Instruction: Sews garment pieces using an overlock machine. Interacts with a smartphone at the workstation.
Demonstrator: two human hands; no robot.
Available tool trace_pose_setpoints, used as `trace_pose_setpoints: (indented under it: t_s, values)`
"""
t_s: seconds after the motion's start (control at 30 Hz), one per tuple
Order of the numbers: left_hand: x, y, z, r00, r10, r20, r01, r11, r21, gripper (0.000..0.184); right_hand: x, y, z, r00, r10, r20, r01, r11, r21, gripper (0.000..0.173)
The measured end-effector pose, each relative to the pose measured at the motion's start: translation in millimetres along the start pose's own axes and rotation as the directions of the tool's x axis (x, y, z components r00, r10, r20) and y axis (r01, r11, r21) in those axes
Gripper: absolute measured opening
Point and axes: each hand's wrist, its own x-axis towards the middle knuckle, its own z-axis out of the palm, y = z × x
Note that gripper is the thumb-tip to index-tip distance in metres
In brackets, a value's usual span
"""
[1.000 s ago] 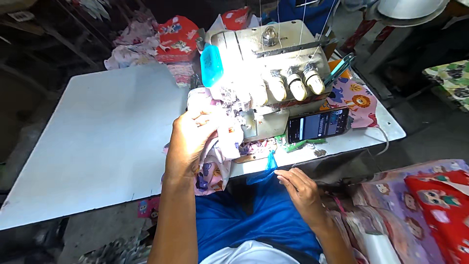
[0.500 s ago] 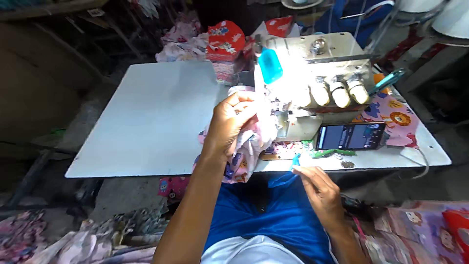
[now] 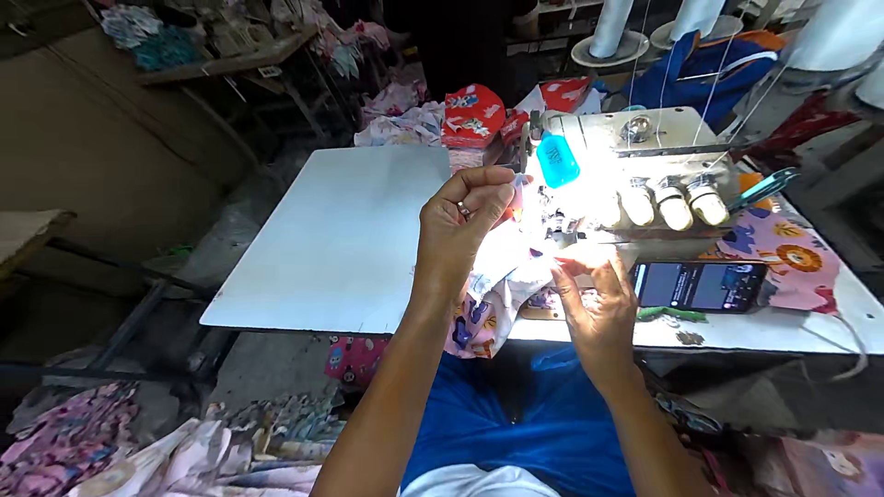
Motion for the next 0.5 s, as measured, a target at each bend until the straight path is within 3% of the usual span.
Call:
trace_pose_setpoints:
  t_s: [0.13, 0.33, 0.5]
  values:
    - [-4, -1, 1, 1.000, -0.023, -0.012, 0.023, 1.000, -0.010, 0.017, 7, -3, 13, 0.998, -0.030, -0.050, 0.026, 0.997, -0.072, 0.015]
    - [-17, 1, 1, 0.999, -0.024, 0.048, 0.023, 0.999, 0.028, 0.019, 23, -3, 38, 0.996, -0.058, -0.063, 0.037, 0.954, -0.297, 0.034]
    - [-17, -2, -4, 0.998, -0.038, 0.047, 0.036, 0.999, 0.022, 0.019, 26, -3, 37, 0.996, -0.083, -0.036, 0.072, 0.969, -0.238, 0.019]
